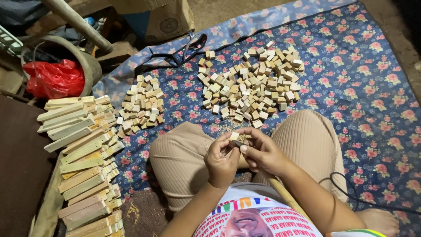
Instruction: The person is sitting on the floor, picking up small wooden blocks from a pile, inspecting them individually, and placing them into a sorted pile.
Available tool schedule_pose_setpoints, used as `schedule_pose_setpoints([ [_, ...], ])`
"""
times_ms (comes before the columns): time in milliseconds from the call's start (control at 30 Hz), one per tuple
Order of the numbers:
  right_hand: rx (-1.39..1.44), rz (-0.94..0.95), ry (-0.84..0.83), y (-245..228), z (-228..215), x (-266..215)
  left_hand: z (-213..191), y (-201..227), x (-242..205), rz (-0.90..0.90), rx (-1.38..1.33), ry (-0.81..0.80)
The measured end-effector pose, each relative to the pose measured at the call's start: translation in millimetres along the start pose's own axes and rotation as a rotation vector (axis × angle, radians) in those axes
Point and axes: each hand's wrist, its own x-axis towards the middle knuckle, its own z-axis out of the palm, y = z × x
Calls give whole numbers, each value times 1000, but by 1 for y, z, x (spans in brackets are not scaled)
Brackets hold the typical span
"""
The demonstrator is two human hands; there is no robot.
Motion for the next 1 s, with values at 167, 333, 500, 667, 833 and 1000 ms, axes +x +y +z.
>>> schedule_pose_setpoints([
  [167, 10, 16, 19, 14, -16, 7, -2, -3, -3, -21, 10, 7],
  [333, 55, 27, 48, 23, -39, 12, 1, -18, -8, -125, -77, -8],
  [500, 256, -13, 158, -4, -55, 7, -10, -36, -8, -490, -603, -190],
  [667, 135, -51, 76, 6, -43, -4, -22, -42, 3, -633, -777, -193],
  [833, 107, -50, -17, -6, -2, -11, -24, -45, 0, -558, -767, -178],
  [1000, 70, -18, -118, -2, 12, -14, -29, -60, -2, -489, -645, -188],
])
